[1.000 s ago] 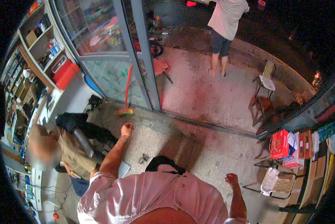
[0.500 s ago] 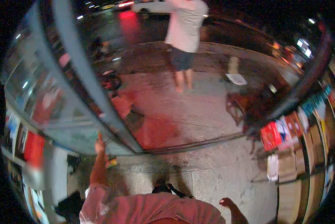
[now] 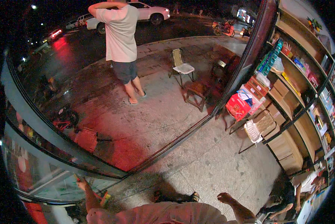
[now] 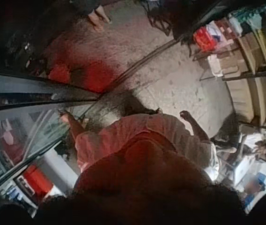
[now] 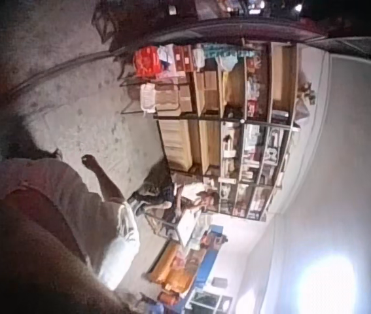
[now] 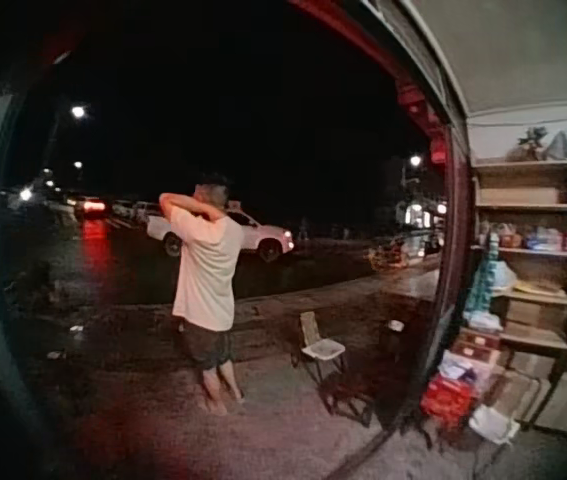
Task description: The person washes a hairpiece in a bowl of water at a shampoo station, then uses a broom to sweep hair clippings off the floor of a barber shop.
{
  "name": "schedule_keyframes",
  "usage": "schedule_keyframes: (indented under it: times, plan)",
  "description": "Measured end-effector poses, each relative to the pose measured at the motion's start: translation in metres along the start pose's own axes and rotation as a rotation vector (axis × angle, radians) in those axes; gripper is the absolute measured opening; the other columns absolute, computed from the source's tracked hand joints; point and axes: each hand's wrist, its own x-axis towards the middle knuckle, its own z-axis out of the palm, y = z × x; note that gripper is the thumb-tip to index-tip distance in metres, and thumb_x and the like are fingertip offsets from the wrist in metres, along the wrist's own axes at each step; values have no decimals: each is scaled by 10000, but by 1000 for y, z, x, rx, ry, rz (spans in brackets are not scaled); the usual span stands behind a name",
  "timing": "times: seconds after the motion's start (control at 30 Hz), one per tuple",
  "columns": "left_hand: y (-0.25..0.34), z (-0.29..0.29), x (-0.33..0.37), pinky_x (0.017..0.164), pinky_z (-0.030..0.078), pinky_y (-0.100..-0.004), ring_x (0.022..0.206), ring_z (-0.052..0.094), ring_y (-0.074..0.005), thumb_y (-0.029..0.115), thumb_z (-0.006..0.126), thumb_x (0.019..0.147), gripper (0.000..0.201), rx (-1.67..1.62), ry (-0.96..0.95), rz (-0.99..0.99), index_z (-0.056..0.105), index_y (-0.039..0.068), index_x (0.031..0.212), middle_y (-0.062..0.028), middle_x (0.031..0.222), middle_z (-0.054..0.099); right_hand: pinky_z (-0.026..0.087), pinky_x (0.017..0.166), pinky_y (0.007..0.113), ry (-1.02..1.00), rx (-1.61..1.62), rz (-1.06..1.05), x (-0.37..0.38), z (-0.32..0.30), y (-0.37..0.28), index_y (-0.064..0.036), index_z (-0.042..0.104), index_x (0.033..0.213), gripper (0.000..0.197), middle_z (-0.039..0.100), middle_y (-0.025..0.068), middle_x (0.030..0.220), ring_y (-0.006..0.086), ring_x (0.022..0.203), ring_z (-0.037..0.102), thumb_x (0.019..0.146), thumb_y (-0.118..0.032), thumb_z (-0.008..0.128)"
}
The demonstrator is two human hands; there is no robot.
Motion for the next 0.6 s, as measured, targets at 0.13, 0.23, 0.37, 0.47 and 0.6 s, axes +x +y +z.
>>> schedule_keyframes:
  times: [0.13, 0.23, 0.37, 0.47, 0.6]
  plan:
    - [-2, -18, -3, 618, 406, -428, 692, 521, -342, 225, 572, 678, 326, -35, -254, 90, 506, 12, 916, -193, 763, 541, 478, 609, 324, 29, -181, -122, -19, 24, 74, -43, 594, 793, 210, 606, 63, 682, 153, 632, 597, 711, -233, 555]
    - [-7, -47, 8, 609, 392, -437, 659, 500, -330, 224, 548, 687, 273, -283, -510, 266, 531, 16, 864, -186, 734, 529, 465, 588, 319, 13, 124, 86, -33, 35, 59, -55, 588, 741, 204, 590, 43, 630, 152, 599, 574, 706, -253, 560]
    - [-14, -51, -100, 569, 380, -399, 614, 470, -307, 239, 552, 713, 214, -370, -992, 755, 522, 28, 711, -113, 679, 519, 405, 621, 354, 21, -187, -257, 24, 48, 134, -83, 574, 743, 203, 567, 78, 678, 201, 636, 522, 750, -267, 488]
    - [5, -64, -178, 559, 387, -350, 604, 468, -308, 182, 547, 722, 188, -391, -988, 1142, 504, 9, 664, -133, 662, 508, 411, 624, 406, 156, -407, -180, 42, 46, 84, -55, 539, 746, 316, 567, 120, 747, 277, 669, 526, 791, -353, 448]
    - [195, -215, -315, 513, 369, -294, 528, 446, -191, 189, 537, 782, 193, -621, -1246, 1158, 528, 2, 733, -86, 616, 482, 415, 541, 311, 62, 507, -471, 3, 35, -16, -17, 529, 812, 197, 557, 113, 677, 147, 594, 529, 799, -210, 489]
